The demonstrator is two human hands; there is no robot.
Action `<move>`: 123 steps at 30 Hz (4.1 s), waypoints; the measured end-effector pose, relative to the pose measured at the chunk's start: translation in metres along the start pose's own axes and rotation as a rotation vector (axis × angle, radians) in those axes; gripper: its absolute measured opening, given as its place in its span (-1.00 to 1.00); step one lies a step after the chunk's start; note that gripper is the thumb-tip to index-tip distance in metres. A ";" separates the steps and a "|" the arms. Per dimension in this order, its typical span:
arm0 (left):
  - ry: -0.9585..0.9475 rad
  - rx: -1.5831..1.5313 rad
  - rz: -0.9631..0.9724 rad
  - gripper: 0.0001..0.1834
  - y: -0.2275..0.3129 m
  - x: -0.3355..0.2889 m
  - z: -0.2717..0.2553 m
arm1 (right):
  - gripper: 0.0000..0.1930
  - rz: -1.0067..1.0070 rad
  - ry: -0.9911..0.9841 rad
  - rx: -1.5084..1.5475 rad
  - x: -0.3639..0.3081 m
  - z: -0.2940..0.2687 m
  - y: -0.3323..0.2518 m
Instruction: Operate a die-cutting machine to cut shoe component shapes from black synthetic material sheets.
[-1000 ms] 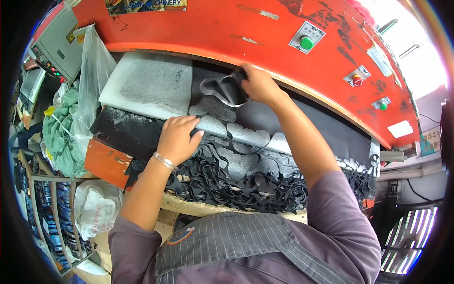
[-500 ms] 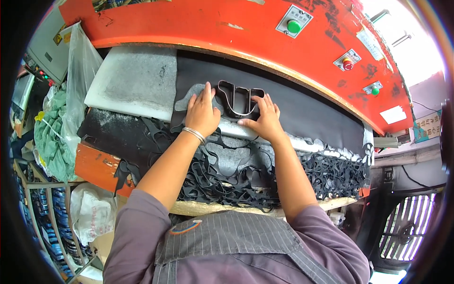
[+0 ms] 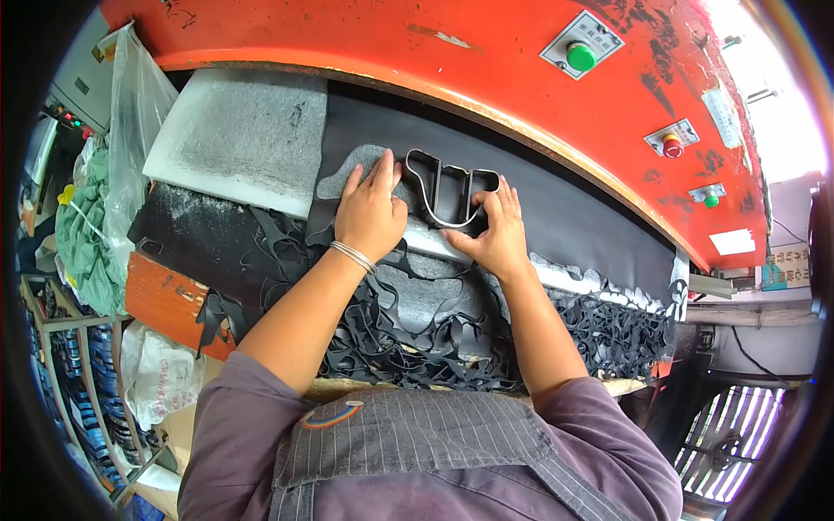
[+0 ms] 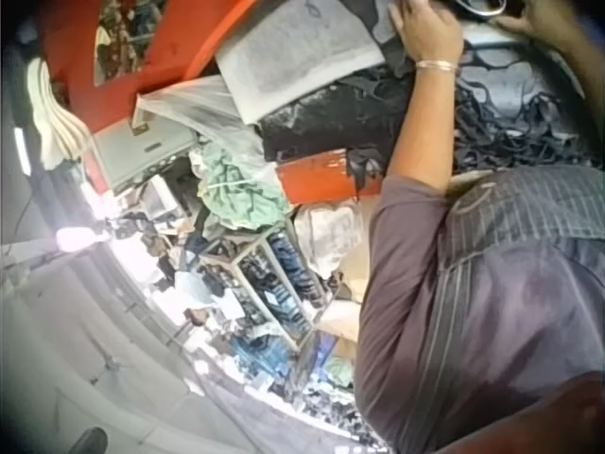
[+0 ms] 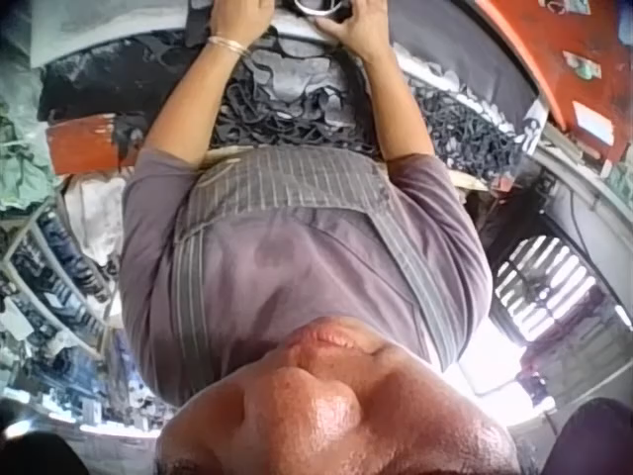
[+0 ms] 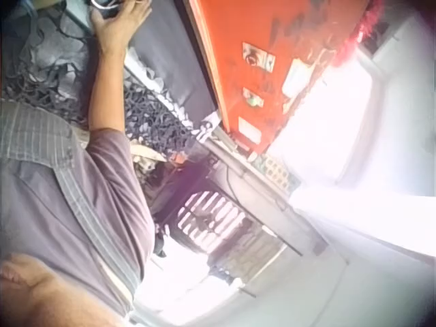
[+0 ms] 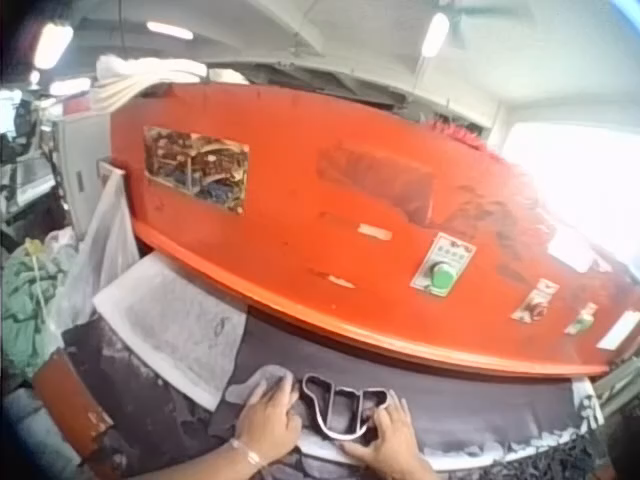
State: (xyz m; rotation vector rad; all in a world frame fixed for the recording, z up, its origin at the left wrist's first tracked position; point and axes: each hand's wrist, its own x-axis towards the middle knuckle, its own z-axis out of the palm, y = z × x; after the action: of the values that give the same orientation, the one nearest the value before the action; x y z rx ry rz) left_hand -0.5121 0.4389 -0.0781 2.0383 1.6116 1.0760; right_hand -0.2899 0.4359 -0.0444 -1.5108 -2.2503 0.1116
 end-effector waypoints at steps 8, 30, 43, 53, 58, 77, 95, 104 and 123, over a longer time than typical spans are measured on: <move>0.000 0.079 0.043 -0.26 0.004 0.000 0.000 | -0.20 -0.034 0.052 -0.075 -0.004 -0.005 -0.006; -0.087 -0.025 0.330 -0.73 0.139 -0.009 -0.086 | -0.25 0.406 1.090 0.232 -0.085 -0.261 0.156; -0.073 0.223 0.078 -0.75 0.093 -0.156 -0.078 | -0.69 -0.687 0.546 0.074 0.027 -0.162 -0.069; -0.671 0.188 -0.023 -0.56 0.104 -0.077 -0.092 | -0.72 -1.028 -0.215 -0.150 0.087 -0.087 -0.011; -0.271 0.305 0.256 -0.44 0.043 -0.041 -0.024 | -0.71 -1.200 -0.551 -0.312 0.127 -0.024 -0.019; -0.236 -0.142 0.189 -0.25 0.049 0.014 0.046 | -0.28 0.302 -0.036 0.278 -0.010 -0.062 0.102; -0.382 -0.049 0.208 -0.24 0.053 0.019 0.026 | -0.29 0.041 0.017 0.014 -0.042 -0.048 0.116; -0.353 -0.014 0.180 -0.21 0.059 0.022 0.021 | -0.17 -0.012 0.046 -0.039 -0.034 -0.054 0.108; -0.024 0.026 0.225 -0.70 0.206 0.008 -0.061 | -0.56 -0.030 0.860 0.010 -0.084 -0.231 0.167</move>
State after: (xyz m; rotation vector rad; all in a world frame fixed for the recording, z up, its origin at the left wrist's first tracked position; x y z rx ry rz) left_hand -0.4149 0.3718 0.1013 2.2832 1.4165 1.1049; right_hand -0.0289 0.3889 0.0905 -1.1879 -1.5625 -0.4516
